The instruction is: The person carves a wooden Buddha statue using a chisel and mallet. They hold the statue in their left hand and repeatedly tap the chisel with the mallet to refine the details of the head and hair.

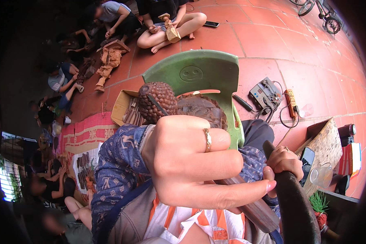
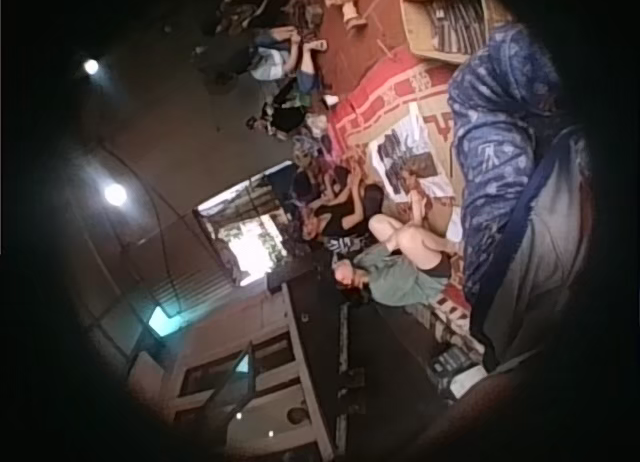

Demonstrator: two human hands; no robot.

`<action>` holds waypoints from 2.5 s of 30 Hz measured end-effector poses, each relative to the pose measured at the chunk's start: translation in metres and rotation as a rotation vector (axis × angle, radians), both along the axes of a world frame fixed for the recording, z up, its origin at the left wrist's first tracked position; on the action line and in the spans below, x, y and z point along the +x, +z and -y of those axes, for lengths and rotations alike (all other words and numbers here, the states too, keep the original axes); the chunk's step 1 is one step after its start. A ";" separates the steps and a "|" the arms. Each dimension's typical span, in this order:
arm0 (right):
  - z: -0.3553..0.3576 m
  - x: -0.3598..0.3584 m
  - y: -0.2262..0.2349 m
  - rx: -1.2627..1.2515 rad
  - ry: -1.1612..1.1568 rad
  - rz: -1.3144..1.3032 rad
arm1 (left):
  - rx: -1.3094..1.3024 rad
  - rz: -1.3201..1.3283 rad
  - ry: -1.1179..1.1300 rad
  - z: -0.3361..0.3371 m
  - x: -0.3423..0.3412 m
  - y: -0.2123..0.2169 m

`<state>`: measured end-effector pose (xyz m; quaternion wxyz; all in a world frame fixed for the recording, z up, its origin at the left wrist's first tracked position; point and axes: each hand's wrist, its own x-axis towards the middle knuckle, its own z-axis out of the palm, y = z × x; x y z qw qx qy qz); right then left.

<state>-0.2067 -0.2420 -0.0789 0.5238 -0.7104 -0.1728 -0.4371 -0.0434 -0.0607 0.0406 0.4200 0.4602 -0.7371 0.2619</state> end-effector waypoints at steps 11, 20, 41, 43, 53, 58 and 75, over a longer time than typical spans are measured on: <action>-0.010 0.003 0.020 -0.073 -0.031 -0.023 | 0.041 -0.028 -0.084 -0.005 -0.001 0.001; -0.012 0.005 0.002 -0.119 -0.201 0.003 | 0.042 0.057 -0.054 -0.002 0.002 -0.008; -0.002 -0.015 0.040 -0.249 -0.352 -0.229 | 0.037 -0.139 -0.146 -0.004 0.005 0.013; 0.003 -0.014 0.040 -0.161 -0.141 -0.142 | 0.042 -0.151 -0.154 -0.004 0.005 0.014; -0.018 -0.001 0.006 0.251 -0.172 -0.124 | 0.070 0.255 -0.128 0.004 0.002 -0.016; -0.028 0.006 -0.028 0.316 -0.107 -0.209 | 0.246 0.298 -0.142 -0.003 0.007 -0.017; -0.027 0.016 -0.044 0.280 0.010 -0.130 | 0.173 0.178 -0.067 -0.009 0.009 -0.011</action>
